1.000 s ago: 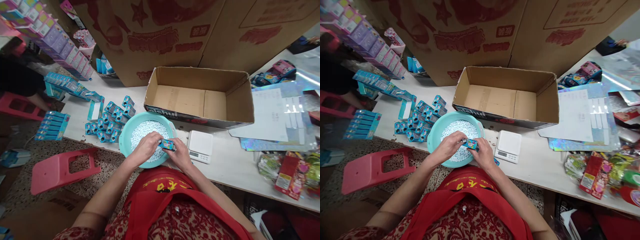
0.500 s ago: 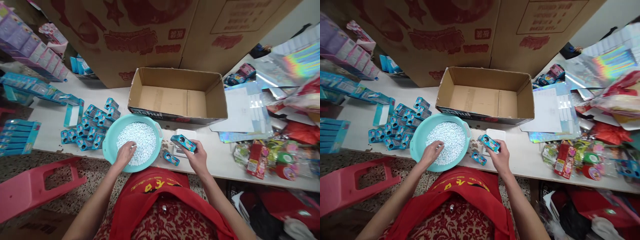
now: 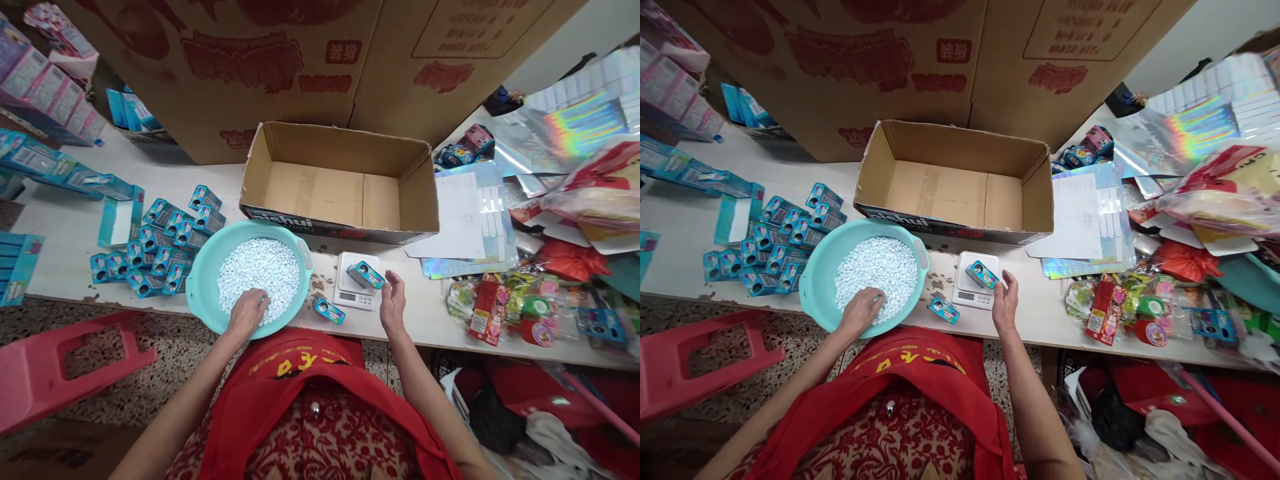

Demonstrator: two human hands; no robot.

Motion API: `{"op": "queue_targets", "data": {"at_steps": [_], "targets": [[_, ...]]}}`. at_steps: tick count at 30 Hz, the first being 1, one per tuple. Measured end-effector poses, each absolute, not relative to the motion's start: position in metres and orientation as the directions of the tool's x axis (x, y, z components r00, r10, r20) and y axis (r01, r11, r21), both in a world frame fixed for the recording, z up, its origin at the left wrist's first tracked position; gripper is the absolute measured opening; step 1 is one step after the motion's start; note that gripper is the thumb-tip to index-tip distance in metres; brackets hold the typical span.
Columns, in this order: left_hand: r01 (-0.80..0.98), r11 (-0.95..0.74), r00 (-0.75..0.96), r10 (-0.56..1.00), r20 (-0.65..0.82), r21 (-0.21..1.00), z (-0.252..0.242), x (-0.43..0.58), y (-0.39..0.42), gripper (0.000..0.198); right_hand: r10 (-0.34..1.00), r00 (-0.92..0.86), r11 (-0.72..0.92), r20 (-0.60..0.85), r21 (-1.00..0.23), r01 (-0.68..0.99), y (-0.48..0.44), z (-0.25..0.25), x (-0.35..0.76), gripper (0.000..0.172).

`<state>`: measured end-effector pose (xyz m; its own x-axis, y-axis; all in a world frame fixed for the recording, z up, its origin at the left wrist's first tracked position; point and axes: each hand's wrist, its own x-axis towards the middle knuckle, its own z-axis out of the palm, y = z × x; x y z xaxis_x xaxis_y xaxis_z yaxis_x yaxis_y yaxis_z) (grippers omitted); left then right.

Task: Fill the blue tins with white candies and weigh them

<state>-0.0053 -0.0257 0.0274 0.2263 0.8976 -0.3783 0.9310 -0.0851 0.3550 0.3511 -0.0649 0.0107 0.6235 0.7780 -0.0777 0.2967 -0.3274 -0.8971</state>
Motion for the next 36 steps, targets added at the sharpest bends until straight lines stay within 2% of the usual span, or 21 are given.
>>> {"op": "queue_targets", "data": {"at_steps": [4,8,19,36], "targets": [[0.931,-0.071,0.215,0.899,-0.382,0.358,0.028,-0.004,-0.025,0.026,0.679,0.721,-0.423,-0.139,-0.877,0.229,-0.081,0.007,0.364,0.059],[0.930,-0.076,0.218,0.903,-0.371,0.361,0.028,-0.004,-0.024,0.026,0.644,0.746,-0.459,-0.169,-0.866,0.199,-0.092,0.005,0.368,0.059],[0.918,-0.092,0.246,0.895,-0.372,0.387,0.026,-0.006,-0.023,0.025,0.641,0.738,-0.470,-0.211,-0.868,0.160,-0.090,0.000,0.358,0.062],[0.911,-0.142,0.276,0.907,-0.317,0.387,0.018,-0.009,-0.026,0.024,0.694,0.694,-0.436,-0.190,-0.879,0.195,-0.087,0.001,0.354,0.063]]}}
